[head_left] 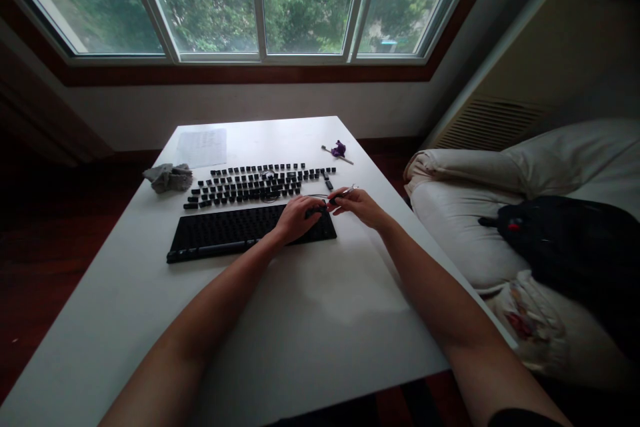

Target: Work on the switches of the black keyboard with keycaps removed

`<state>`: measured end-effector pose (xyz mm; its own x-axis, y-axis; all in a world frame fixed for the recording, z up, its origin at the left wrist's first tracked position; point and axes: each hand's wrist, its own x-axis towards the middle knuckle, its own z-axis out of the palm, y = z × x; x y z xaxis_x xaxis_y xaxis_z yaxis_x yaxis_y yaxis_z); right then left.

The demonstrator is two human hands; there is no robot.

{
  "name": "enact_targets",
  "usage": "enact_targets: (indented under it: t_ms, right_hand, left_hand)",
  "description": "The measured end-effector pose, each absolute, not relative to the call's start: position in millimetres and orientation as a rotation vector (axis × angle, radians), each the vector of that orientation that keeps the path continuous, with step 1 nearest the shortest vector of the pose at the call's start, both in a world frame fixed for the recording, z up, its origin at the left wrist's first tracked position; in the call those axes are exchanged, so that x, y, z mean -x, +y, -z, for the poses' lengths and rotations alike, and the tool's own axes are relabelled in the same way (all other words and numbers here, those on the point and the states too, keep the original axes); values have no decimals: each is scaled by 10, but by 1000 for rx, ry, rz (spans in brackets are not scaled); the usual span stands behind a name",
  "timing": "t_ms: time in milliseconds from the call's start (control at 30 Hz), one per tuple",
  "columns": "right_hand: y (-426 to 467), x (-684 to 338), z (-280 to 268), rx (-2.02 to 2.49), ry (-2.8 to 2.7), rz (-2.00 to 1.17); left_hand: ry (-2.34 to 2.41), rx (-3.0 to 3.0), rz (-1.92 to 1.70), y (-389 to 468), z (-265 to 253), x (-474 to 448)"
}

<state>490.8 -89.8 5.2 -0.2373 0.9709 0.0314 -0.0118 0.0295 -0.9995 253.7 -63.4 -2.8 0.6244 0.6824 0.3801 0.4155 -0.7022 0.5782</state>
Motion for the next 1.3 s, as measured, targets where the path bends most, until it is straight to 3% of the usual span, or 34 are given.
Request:
enact_targets:
  t_ms: [267,867,1300]
  right_hand:
    - [-888,-4811,7,1102,-1210,-1423]
    - [-841,-4667,107,1367,-1172,-1323]
    - [-841,-4663,180,1468,-903,-1482]
  left_hand:
    - [771,-2362,-891,-650,16,-2524]
    - [869,-2794,-566,-713,4,-2588]
    - [825,-2825,-579,-747,2,-2594]
